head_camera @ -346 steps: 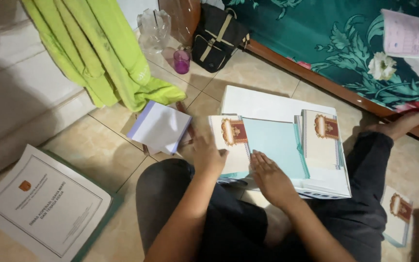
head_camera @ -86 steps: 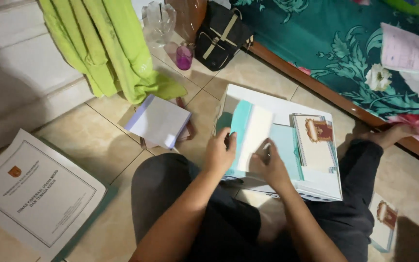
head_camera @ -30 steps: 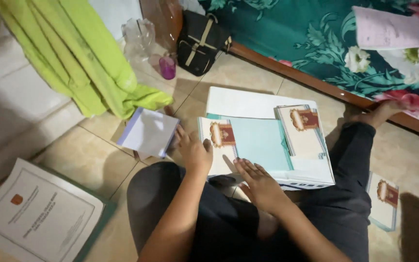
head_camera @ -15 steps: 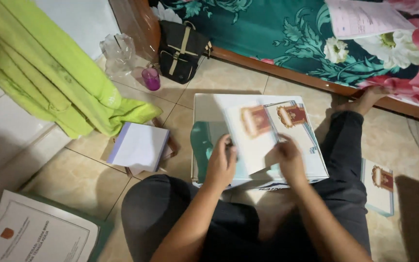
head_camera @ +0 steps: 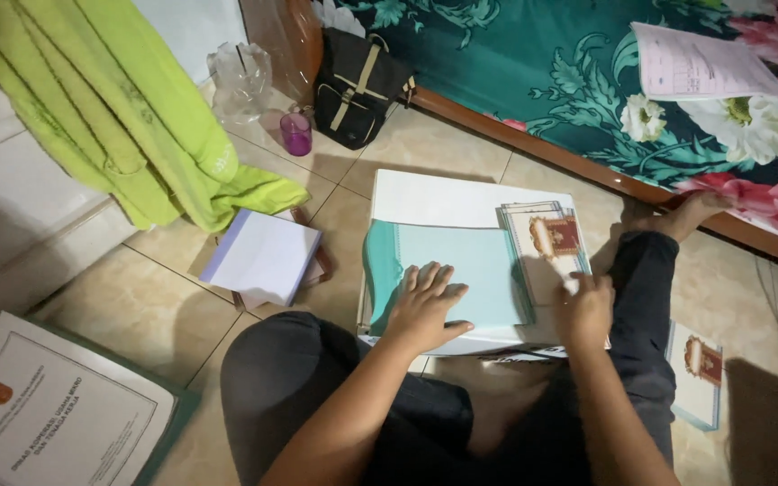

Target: Inserting printed cards into small paper folders or holders

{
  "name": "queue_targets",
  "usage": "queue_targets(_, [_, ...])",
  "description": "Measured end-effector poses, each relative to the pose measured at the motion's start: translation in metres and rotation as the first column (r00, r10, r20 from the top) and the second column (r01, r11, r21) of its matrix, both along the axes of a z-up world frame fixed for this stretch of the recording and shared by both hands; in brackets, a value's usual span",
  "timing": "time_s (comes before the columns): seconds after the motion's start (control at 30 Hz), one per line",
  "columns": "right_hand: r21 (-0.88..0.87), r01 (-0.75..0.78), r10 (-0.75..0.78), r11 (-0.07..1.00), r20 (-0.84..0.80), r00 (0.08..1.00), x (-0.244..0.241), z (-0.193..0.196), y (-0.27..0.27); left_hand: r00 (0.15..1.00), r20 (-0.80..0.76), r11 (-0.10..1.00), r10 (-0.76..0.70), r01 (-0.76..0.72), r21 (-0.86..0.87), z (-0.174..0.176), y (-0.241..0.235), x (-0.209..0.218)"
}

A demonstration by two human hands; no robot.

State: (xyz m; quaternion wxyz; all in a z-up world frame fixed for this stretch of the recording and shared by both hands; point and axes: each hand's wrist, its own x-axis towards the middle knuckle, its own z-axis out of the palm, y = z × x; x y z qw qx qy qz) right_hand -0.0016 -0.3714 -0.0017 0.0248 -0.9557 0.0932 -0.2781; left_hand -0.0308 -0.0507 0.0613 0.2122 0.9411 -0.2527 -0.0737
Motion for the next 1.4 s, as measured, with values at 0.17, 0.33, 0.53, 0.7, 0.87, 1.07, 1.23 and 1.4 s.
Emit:
queue_targets(0.17, [0.394, -0.031, 0.192, 0.919, -0.375, 0.907, -0.017, 0.0, 0.048, 0.999, -0.033, 0.999, -0.002, 0.004, 0.041, 0.007, 0.0, -0.004])
queue_targets(0.33, [0.405, -0.023, 0.232, 0.914, -0.475, 0.849, -0.016, 0.01, 0.06, 0.998, -0.063, 0.999, 0.004, -0.001, 0.043, 0.005, 0.003, -0.002])
queue_targets(0.53, [0.414, -0.046, 0.234, 0.909, -0.418, 0.878, -0.027, 0.024, 0.07, 0.999, -0.03, 0.999, 0.013, -0.012, 0.036, 0.003, 0.003, -0.005])
queue_targets(0.7, [0.502, -0.102, 0.252, 0.859, -0.241, 0.937, -0.033, 0.046, 0.082, 0.999, -0.036, 0.999, 0.022, -0.021, 0.028, 0.0, 0.002, -0.003])
queue_targets(0.87, [0.405, -0.203, 0.266, 0.891, -0.105, 0.958, -0.033, 0.05, 0.091, 0.999, -0.038, 1.0, 0.026, -0.025, 0.005, 0.009, 0.005, -0.005])
queue_targets(1.07, [0.41, -0.184, 0.259, 0.893, -0.133, 0.957, -0.04, 0.067, 0.096, 0.998, -0.06, 0.999, 0.033, -0.034, -0.025, 0.011, 0.006, -0.005])
queue_targets(1.23, [0.379, -0.171, 0.238, 0.909, -0.138, 0.961, -0.041, 0.072, 0.093, 0.999, -0.031, 0.998, 0.042, -0.044, -0.035, 0.004, 0.004, -0.003])
queue_targets(1.4, [0.181, -0.231, 0.245, 0.956, -0.061, 0.967, -0.046, 0.082, 0.103, 0.998, -0.012, 0.996, 0.06, -0.061, -0.058, -0.007, 0.001, 0.0])
